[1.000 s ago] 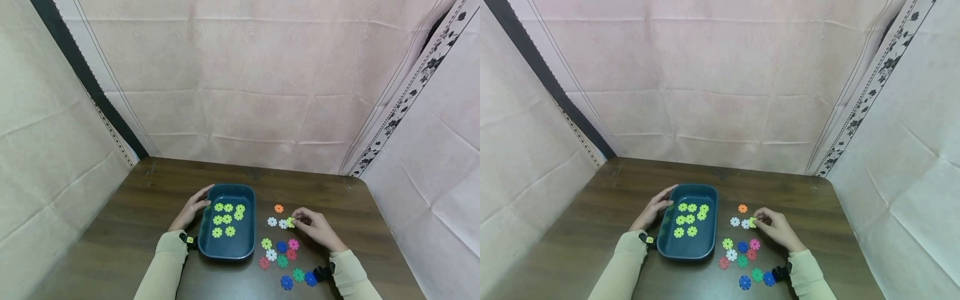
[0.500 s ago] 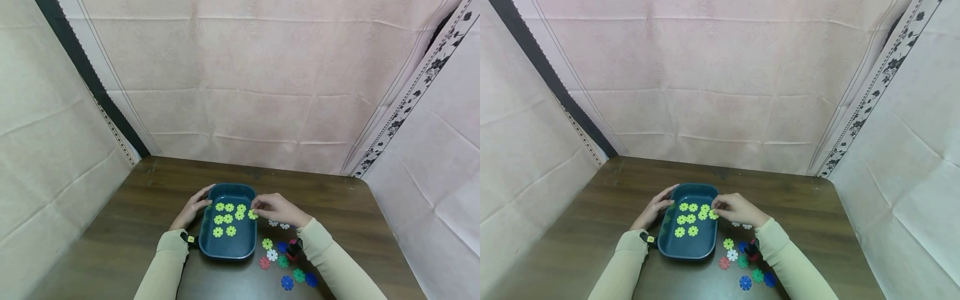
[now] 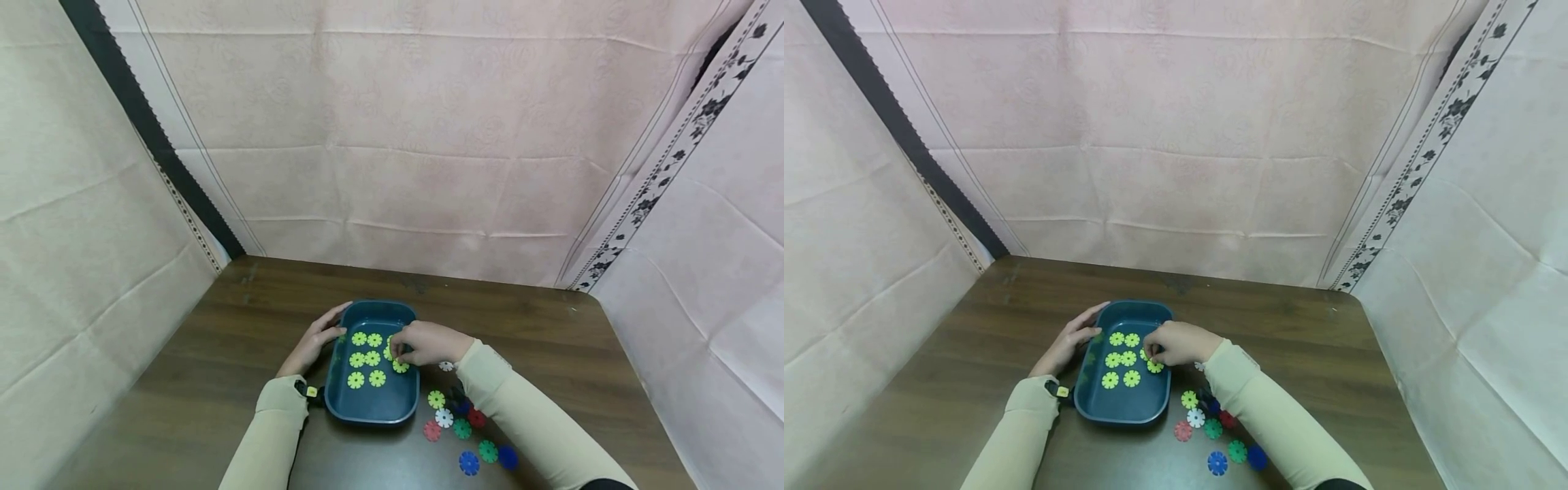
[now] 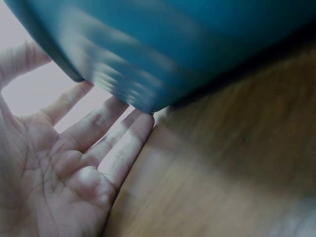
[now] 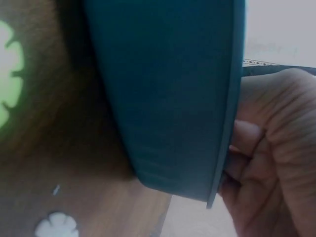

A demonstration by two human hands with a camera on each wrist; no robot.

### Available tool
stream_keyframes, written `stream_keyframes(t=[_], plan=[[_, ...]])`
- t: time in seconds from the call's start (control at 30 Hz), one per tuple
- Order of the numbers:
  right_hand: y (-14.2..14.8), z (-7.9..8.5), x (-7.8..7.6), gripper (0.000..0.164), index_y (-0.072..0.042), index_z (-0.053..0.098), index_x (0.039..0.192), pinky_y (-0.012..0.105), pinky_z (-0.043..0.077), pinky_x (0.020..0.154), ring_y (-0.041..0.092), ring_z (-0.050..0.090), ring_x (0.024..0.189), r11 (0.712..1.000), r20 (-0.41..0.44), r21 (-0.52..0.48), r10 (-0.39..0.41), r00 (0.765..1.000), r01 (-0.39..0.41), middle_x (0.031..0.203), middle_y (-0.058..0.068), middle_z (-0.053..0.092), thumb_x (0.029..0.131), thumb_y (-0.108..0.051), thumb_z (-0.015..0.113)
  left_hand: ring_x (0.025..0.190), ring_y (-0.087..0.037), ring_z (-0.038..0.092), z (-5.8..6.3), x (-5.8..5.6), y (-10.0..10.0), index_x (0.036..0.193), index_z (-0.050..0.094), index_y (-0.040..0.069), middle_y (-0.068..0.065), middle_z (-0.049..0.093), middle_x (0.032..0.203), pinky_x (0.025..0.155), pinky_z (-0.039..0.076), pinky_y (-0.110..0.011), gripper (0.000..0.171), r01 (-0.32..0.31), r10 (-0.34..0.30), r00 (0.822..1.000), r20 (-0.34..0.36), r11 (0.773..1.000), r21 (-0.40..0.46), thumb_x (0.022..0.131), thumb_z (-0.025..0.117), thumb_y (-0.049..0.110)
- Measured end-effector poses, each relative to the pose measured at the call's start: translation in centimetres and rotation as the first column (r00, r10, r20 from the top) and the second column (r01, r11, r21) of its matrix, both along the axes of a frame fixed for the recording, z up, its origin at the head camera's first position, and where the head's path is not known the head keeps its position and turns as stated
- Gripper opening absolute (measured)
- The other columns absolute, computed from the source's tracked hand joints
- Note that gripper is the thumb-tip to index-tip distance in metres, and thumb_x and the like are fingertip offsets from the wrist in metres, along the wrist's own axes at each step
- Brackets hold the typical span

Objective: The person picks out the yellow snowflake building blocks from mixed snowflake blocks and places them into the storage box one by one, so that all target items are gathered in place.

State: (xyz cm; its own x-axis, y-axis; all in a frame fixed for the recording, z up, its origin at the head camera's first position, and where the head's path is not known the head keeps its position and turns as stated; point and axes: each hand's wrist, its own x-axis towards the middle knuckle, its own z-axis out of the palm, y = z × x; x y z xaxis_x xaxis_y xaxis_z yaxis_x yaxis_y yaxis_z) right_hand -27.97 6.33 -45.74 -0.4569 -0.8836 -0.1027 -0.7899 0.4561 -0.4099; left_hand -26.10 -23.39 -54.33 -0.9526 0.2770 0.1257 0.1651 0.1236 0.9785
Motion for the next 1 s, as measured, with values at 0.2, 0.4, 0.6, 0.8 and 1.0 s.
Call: stream_keyframes(t=[0.2,0.4,0.6,0.8,1.0], plan=[[-0.46,-0.13,0.11,0.009,-0.019,0.076,0.1,0.021,0.051,0.07,0.003,0.058,0.076,0.998,-0.018,0.057,0.004,1.0,-0.003,0.09,-0.011,0.068,0.096,-0.014,0.07,0.139,-0.028,0.04,-0.01,0.07,0.02,0.153,0.043,0.034,0.0,0.046,0.152,0.111,0.024,-0.064,0.053,0.008,-0.008,1.0,0.007,1.0,-0.001,0.103,0.056,0.022],[-0.7,-0.16,0.15,0.005,-0.019,0.076,0.098,0.022,0.05,0.07,0.005,0.057,0.075,0.997,-0.043,0.073,0.02,0.999,-0.017,0.09,-0.012,0.067,0.095,-0.017,0.072,0.139,-0.028,0.04,-0.03,-0.01,0.01,0.152,0.044,0.035,0.0,0.047,0.152,0.111,0.024,-0.064,0.052,0.01,-0.01,1.0,0.007,1.0,0.007,0.102,0.057,0.022],[-0.63,-0.35,0.13,0.006,-0.017,0.075,0.099,0.02,0.051,0.071,0.001,0.059,0.077,0.999,-0.031,-0.02,0.035,0.999,-0.036,0.09,-0.015,0.067,0.096,-0.02,0.07,0.138,-0.028,0.042,-0.07,-0.18,0.02,0.151,0.045,0.034,-0.001,0.049,0.149,0.111,0.026,-0.063,0.053,0.006,-0.006,1.0,-0.005,1.0,-0.001,0.102,0.057,0.021],[-0.41,-0.02,0.24,0.019,-0.011,0.073,0.104,0.029,0.057,0.076,0.013,0.068,0.087,0.984,0.018,-0.162,0.074,0.997,-0.07,0.096,-0.005,0.072,0.093,-0.026,0.075,0.14,-0.03,0.04,-0.23,-0.33,-0.06,0.155,0.04,0.03,-0.004,0.045,0.153,0.111,0.026,-0.064,0.055,0.013,-0.013,1.0,-0.011,1.0,-0.007,0.104,0.055,0.016],[-0.24,0.22,0.27,0.031,-0.009,0.072,0.109,0.038,0.058,0.077,0.02,0.068,0.09,0.972,0.012,-0.217,0.098,0.995,-0.093,0.101,0.003,0.073,0.09,-0.032,0.077,0.14,-0.031,0.039,0.31,-0.19,-0.09,0.157,0.037,0.022,-0.007,0.043,0.155,0.11,0.027,-0.064,0.056,0.025,-0.025,1.0,0.008,0.999,-0.027,0.104,0.052,0.012]])
